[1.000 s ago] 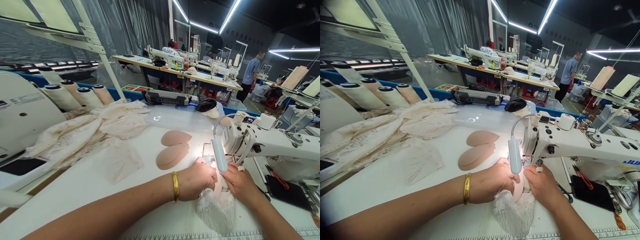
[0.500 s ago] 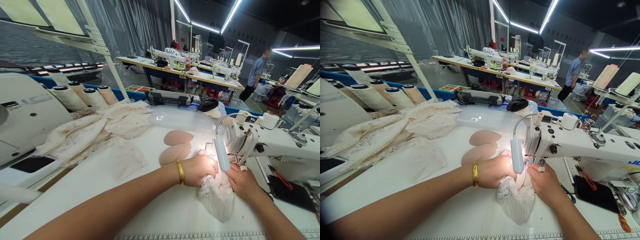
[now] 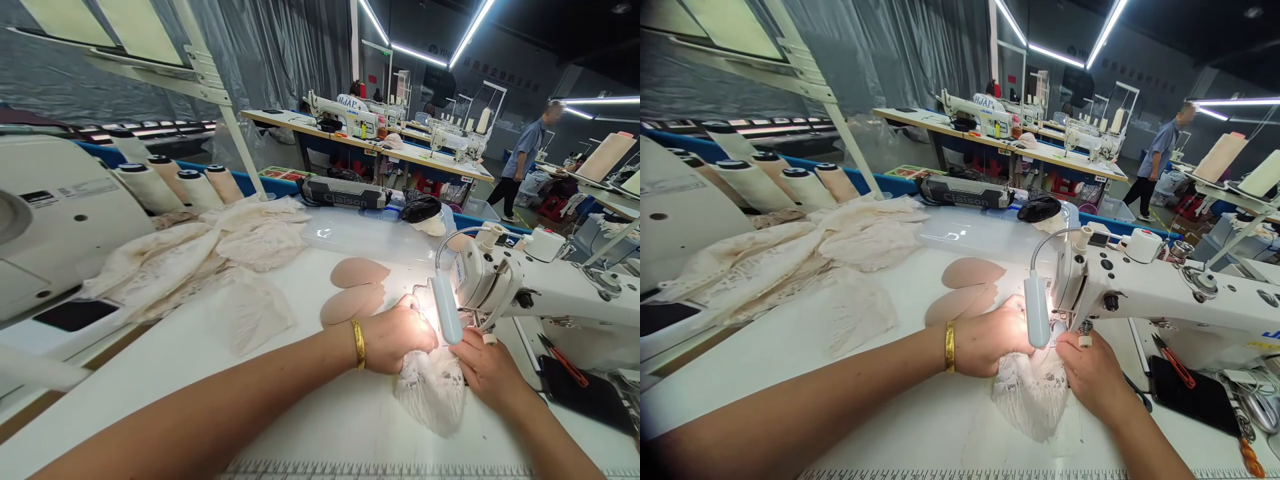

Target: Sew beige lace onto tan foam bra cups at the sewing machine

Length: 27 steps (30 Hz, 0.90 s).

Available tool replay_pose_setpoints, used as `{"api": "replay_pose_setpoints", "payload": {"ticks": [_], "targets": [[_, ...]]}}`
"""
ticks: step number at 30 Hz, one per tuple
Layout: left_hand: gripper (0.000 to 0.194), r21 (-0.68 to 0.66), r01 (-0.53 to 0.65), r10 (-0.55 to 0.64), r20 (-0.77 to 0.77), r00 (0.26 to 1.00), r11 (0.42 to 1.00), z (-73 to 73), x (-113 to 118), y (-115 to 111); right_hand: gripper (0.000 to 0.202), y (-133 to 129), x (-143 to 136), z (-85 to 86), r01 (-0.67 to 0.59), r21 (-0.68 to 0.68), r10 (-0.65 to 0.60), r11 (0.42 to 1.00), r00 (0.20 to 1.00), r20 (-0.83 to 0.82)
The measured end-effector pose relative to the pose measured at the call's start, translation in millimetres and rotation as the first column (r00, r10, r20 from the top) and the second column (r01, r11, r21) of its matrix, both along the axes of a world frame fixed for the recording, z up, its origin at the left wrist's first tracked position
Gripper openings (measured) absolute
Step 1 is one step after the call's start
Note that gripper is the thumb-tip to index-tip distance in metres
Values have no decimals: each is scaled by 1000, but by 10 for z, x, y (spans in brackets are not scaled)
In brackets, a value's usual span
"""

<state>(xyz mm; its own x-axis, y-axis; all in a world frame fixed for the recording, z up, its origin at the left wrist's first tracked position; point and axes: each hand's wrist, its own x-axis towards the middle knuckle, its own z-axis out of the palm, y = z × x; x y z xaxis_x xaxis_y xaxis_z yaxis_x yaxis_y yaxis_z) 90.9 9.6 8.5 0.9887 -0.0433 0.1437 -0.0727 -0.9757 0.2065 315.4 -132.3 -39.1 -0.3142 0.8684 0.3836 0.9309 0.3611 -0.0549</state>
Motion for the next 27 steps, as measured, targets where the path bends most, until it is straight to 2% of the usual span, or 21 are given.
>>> {"api": "replay_pose_setpoints", "payload": {"ticks": [4, 10, 16, 21, 27], "targets": [[35, -28, -37, 38, 30, 999, 999, -25, 28, 42, 30, -9, 12, 42, 61, 25, -60, 998, 998, -10], [27, -85, -102, 107, 60, 992, 991, -100, 70, 125, 26, 9, 0, 112, 68, 262, -50, 963, 996, -75], [29, -103, -93, 101, 77, 992, 990, -109, 86, 138, 23, 53, 10, 93, 101, 199, -75, 975, 988, -135], [27, -103, -88, 97, 79, 992, 991, -107, 56, 110, 20, 46, -5, 66, 97, 223, -55, 970, 981, -185], [32, -8, -101, 101, 68, 992, 995, -88, -43, 95, 23, -52, -83, 140, 33, 149, -14, 988, 992, -126]]}}
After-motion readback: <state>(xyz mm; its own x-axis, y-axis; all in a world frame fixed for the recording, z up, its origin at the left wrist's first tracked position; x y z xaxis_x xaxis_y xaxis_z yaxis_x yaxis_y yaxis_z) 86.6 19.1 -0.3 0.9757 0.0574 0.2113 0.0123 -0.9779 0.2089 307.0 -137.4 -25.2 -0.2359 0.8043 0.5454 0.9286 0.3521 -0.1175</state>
